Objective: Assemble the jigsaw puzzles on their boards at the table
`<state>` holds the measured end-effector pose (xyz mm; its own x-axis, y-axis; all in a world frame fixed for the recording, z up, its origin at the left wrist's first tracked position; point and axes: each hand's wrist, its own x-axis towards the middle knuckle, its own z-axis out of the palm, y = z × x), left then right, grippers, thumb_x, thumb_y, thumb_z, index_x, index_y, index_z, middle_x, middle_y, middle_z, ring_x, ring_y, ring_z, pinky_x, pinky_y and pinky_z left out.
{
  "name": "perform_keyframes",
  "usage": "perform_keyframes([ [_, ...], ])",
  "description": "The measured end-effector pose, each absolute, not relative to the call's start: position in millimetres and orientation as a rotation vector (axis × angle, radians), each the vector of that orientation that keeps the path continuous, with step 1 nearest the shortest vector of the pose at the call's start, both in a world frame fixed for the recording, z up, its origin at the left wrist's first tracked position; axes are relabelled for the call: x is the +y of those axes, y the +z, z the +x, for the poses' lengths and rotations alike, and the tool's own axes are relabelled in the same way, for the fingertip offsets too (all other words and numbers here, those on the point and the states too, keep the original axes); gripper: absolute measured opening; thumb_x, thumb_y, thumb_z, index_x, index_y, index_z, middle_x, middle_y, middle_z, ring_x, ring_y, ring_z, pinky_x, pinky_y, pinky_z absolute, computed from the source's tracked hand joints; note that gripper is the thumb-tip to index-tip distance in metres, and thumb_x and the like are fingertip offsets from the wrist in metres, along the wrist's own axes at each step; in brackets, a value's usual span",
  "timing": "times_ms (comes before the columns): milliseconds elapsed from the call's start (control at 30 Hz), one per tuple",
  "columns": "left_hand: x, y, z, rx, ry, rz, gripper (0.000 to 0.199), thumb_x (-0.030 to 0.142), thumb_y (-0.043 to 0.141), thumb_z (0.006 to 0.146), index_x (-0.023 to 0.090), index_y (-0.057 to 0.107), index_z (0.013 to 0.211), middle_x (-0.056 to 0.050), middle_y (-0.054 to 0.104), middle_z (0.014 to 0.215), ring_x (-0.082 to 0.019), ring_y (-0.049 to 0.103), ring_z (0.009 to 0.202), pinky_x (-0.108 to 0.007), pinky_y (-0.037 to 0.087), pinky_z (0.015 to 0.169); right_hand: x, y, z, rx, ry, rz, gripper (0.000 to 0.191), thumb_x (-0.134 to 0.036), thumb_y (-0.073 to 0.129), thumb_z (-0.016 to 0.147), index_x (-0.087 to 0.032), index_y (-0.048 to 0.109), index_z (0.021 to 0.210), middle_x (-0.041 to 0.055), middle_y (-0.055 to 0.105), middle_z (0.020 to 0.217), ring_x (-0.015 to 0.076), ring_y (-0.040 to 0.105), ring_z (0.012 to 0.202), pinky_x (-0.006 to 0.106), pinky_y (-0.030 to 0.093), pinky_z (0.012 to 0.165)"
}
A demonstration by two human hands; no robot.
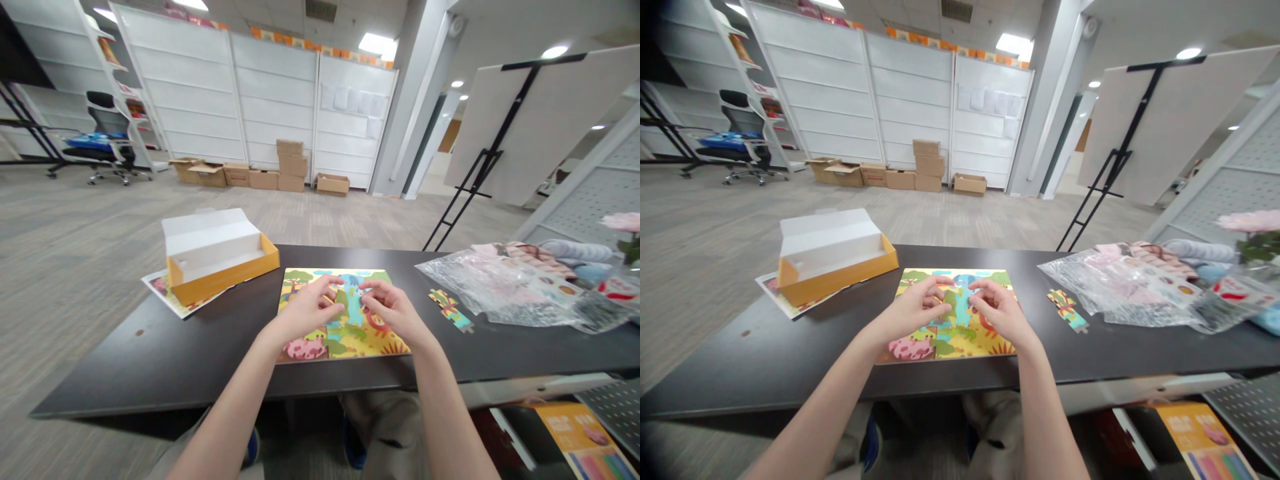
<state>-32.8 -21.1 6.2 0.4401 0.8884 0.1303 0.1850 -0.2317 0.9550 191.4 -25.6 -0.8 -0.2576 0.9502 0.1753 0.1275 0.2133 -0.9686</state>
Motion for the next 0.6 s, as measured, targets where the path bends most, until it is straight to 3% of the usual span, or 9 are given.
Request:
perform_keyframes([
  [167,-24,5,-31,0.875,0.815,1.855,0.045,0.026,0.068,0.081,0.021,0.056,0.124,0.007,0.05,0.071,-0.01,0.05,0.062,-0.022,0.043,0.057,-26,1,182,-1.562,1.147,-1.047,0.035,-0.049,0.075,0.083,-0.021,0.062,0.1,-0.0022,0.064,0.07,0.0126,0.057,0.061,0.025,0.042,0.054],
  [367,-18,14,-52,0.929,0.818,1.697,0.032,0.036,0.07,0.08,0.021,0.057,0.105,0.001,0.059,0.089,-0.012,0.062,0.07,-0.025,0.054,0.06,-28,3,179,-1.574,1.148,-1.079,0.037,-0.053,0.07,0.085,-0.022,0.062,0.103,0.0008,0.068,0.076,0.014,0.059,0.064,0.025,0.042,0.053],
  [533,-21,16,-81,1.058,0.801,1.727,0.044,0.034,0.071,0.077,0.022,0.056,0.117,-0.002,0.061,0.096,-0.015,0.065,0.076,-0.027,0.056,0.063,-25,0,188,-1.578,1.111,-1.131,0.037,-0.052,0.071,0.084,-0.021,0.063,0.103,0.0016,0.069,0.077,0.0153,0.062,0.067,0.027,0.046,0.059],
  [600,-25,14,-88,1.085,0.756,1.863,0.038,0.032,0.069,0.078,0.021,0.062,0.113,-0.003,0.063,0.101,-0.017,0.064,0.087,-0.027,0.056,0.07,-25,0,189,-1.583,1.108,-1.133,0.037,-0.051,0.072,0.083,-0.021,0.064,0.102,0.0018,0.069,0.077,0.0149,0.062,0.067,0.028,0.047,0.062],
])
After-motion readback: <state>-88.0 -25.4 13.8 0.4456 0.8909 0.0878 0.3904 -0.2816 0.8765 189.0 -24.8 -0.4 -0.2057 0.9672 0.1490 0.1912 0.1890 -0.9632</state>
